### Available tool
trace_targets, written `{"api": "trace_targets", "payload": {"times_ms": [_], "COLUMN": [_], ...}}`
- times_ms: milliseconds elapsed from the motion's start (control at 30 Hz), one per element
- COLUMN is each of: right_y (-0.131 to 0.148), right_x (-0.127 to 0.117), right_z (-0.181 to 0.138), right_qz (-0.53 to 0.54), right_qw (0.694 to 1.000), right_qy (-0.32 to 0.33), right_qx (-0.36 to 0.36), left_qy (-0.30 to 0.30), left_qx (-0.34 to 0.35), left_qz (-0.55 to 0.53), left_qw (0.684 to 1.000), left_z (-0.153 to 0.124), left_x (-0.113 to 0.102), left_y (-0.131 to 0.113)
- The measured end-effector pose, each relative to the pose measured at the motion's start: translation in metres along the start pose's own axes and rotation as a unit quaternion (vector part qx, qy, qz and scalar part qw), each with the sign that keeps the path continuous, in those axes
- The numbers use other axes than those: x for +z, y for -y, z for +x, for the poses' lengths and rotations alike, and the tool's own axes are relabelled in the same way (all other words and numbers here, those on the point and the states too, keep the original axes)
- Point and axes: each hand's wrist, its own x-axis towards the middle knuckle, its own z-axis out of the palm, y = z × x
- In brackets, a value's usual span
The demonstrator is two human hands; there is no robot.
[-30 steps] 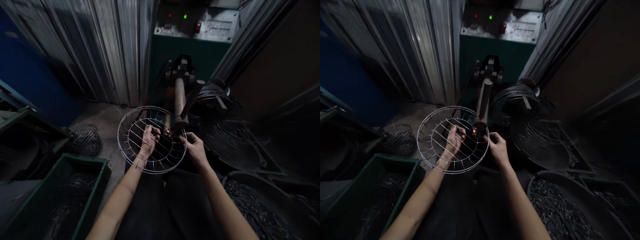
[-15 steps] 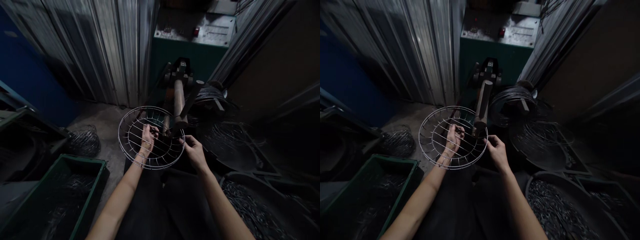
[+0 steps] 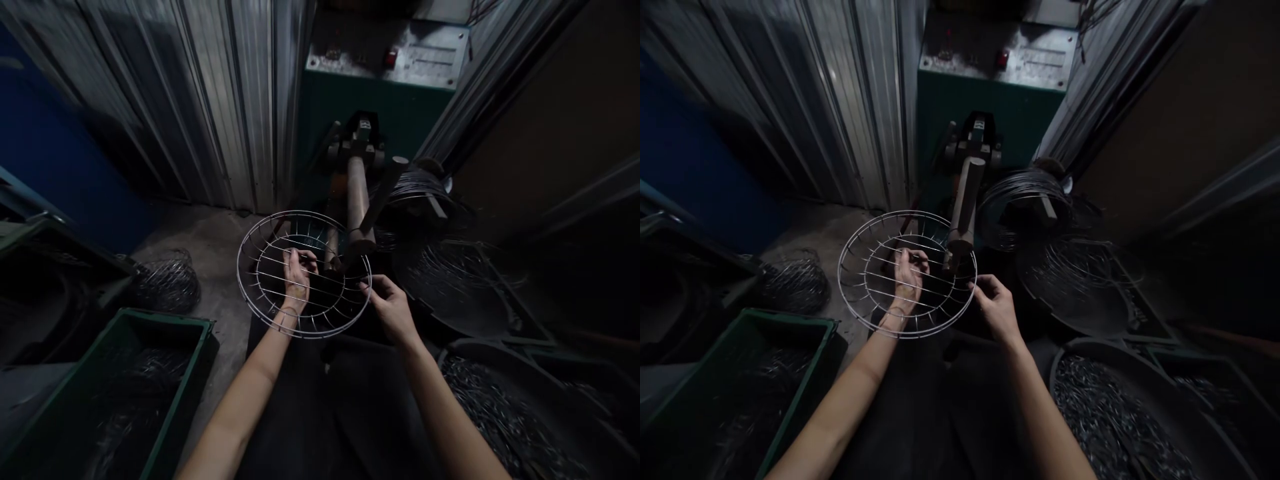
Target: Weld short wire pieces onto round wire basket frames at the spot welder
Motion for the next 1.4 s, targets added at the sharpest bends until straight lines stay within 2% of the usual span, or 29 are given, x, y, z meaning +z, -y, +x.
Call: {"api": "trace_targets", "payload": {"times_ms": [200, 467, 633, 867, 1067, 1267, 1400], "right_y": [0.000, -0.008, -0.001, 0.001, -0.003, 0.004, 0.006], "right_x": [0.007, 0.003, 0.005, 0.011, 0.007, 0.007, 0.011], "right_z": [0.009, 0.003, 0.002, 0.008, 0.003, 0.001, 0.004], "right_qz": [0.029, 0.029, 0.016, 0.042, 0.048, 0.036, 0.033], "right_qw": [1.000, 0.999, 1.000, 0.999, 0.999, 0.999, 0.999], "right_qy": [0.011, 0.014, 0.006, 0.011, -0.002, 0.012, 0.005], "right_qx": [-0.002, 0.010, 0.011, 0.008, 0.014, 0.014, 0.007], "left_qy": [-0.007, 0.050, 0.022, 0.016, 0.047, 0.031, 0.034], "left_qx": [0.020, -0.015, 0.022, 0.019, 0.004, 0.028, 0.042], "left_qz": [-0.005, -0.020, -0.044, -0.038, -0.046, -0.074, -0.041], "left_qw": [1.000, 0.998, 0.999, 0.999, 0.998, 0.996, 0.998], "left_z": [0.015, 0.007, 0.007, 0.011, 0.008, 0.011, 0.015], "left_x": [0.001, -0.007, -0.005, -0.005, -0.005, -0.004, -0.006], "left_y": [0.004, -0.009, -0.004, -0.001, 0.001, 0.003, 0.007]}}
